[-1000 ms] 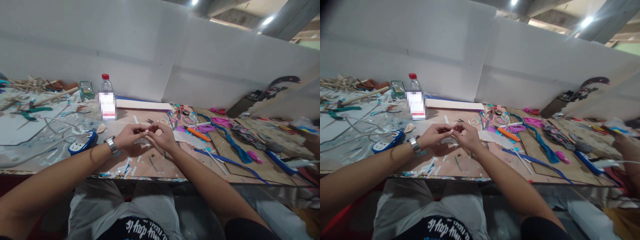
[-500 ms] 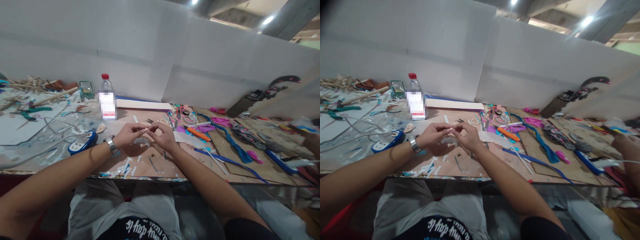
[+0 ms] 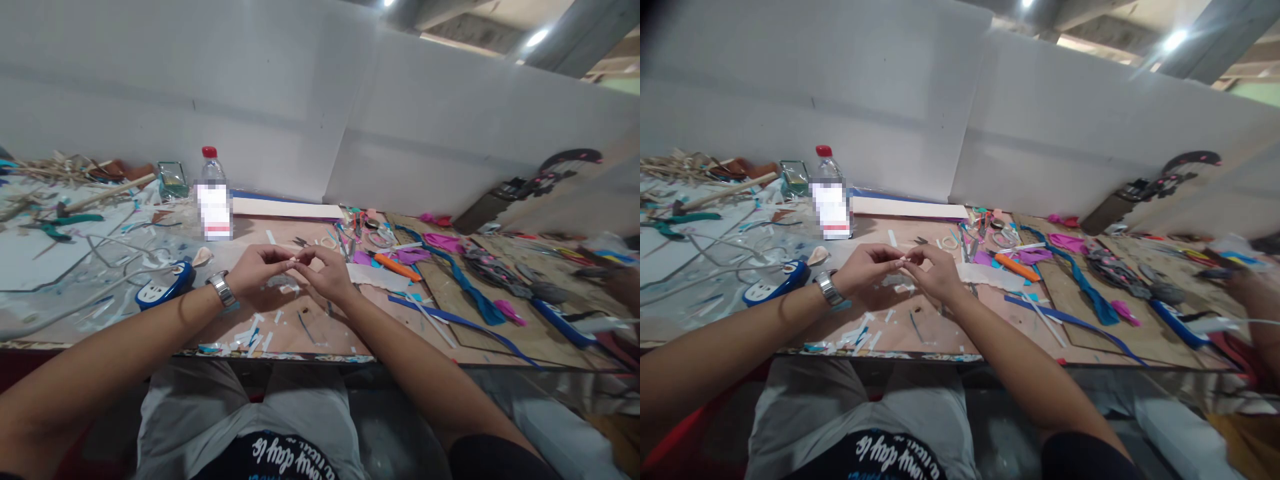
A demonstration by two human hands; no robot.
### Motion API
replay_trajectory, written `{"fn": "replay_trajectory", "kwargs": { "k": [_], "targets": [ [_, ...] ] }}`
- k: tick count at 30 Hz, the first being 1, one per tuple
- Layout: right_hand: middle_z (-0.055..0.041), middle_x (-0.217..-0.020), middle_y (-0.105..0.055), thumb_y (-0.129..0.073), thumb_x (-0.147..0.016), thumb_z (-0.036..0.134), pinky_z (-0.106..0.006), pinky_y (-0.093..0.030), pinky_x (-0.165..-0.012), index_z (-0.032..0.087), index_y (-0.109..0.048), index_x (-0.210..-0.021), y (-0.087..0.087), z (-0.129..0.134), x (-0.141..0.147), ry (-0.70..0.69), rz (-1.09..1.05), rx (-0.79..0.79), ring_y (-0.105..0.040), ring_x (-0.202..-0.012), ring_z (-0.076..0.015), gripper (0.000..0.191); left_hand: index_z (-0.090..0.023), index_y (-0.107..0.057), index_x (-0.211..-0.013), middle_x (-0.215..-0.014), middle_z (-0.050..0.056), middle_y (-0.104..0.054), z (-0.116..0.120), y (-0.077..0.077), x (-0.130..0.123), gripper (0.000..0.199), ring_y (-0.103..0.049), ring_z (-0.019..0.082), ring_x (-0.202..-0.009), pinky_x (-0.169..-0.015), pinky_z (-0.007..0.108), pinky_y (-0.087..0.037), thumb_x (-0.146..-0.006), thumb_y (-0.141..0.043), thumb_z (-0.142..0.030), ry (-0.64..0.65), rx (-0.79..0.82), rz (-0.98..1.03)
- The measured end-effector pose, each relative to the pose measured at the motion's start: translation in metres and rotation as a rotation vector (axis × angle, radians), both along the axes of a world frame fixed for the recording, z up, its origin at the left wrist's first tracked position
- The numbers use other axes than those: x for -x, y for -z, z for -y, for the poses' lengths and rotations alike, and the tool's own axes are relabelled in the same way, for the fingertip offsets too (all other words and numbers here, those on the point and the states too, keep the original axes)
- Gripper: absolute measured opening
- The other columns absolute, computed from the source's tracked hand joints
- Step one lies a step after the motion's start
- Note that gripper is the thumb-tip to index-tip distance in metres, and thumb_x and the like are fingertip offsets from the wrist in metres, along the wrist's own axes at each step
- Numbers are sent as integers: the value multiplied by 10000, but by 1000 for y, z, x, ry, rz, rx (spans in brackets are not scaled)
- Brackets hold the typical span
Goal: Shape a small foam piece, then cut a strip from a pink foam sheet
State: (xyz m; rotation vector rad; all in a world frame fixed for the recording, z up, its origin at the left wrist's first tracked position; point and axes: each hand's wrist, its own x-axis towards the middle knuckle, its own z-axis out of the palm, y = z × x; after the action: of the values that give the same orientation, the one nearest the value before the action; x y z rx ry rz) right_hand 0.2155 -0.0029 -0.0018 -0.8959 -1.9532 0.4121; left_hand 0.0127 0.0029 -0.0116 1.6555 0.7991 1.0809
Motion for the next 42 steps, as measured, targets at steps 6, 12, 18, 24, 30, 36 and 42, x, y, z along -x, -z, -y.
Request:
{"fn": "replay_trajectory", "kwargs": {
  "k": [6,12,18,24,30,36,42],
  "targets": [
    [-34,-802,-713,-730,-872,352,-324,-500,-731,205,-701,-836,-1,0,-1,-26,53,-20,-638,-745,-175,154,-143,-764,-942,-941,97,-767,1,-1,0,340,-697,187,-861,-836,321,-543,-804,-769,-454,8,47,17],
    [-38,-824,-725,-699,-898,371,-340,-507,-761,218,-725,-895,-4,-1,-3,-77,62,-48,-645,-759,-180,155,-150,-743,-950,-933,77,-754,0,-1,-1,339,-682,170,-851,-833,312,-532,-795,-776,-450,40,106,85],
    [-36,-816,-727,-713,-890,393,-344,-507,-755,227,-723,-891,-2,-1,-4,-53,57,-59,-641,-736,-181,166,-162,-770,-920,-947,86,-771,-3,2,3,314,-694,178,-864,-864,324,-529,-797,-776,-450,79,106,79],
    [-38,-828,-717,-713,-896,370,-350,-497,-770,230,-717,-918,0,-3,-4,-66,74,-101,-644,-773,-191,142,-157,-780,-1014,-1005,105,-779,-5,3,4,386,-698,198,-876,-832,333,-531,-848,-709,-498,71,51,-22],
    [-35,-836,-696,-685,-920,357,-344,-485,-773,233,-707,-921,-1,-2,-3,-64,87,-103,-634,-795,-187,126,-164,-777,-1017,-1014,104,-778,-3,0,4,361,-703,201,-916,-846,324,-530,-883,-672,-482,62,-17,-47],
    [-32,-824,-686,-695,-917,351,-332,-478,-759,219,-702,-920,-1,-2,-3,-80,79,-118,-620,-775,-174,132,-156,-767,-998,-986,96,-778,-3,0,4,363,-704,199,-905,-835,307,-534,-897,-653,-485,72,-62,-63],
    [-36,-804,-683,-707,-904,389,-325,-472,-740,207,-688,-850,-3,-1,-2,-81,61,-128,-612,-764,-172,191,-147,-764,-998,-984,89,-771,-1,0,4,353,-692,189,-905,-842,296,-522,-939,-607,-458,102,-150,-94]
  ]
}}
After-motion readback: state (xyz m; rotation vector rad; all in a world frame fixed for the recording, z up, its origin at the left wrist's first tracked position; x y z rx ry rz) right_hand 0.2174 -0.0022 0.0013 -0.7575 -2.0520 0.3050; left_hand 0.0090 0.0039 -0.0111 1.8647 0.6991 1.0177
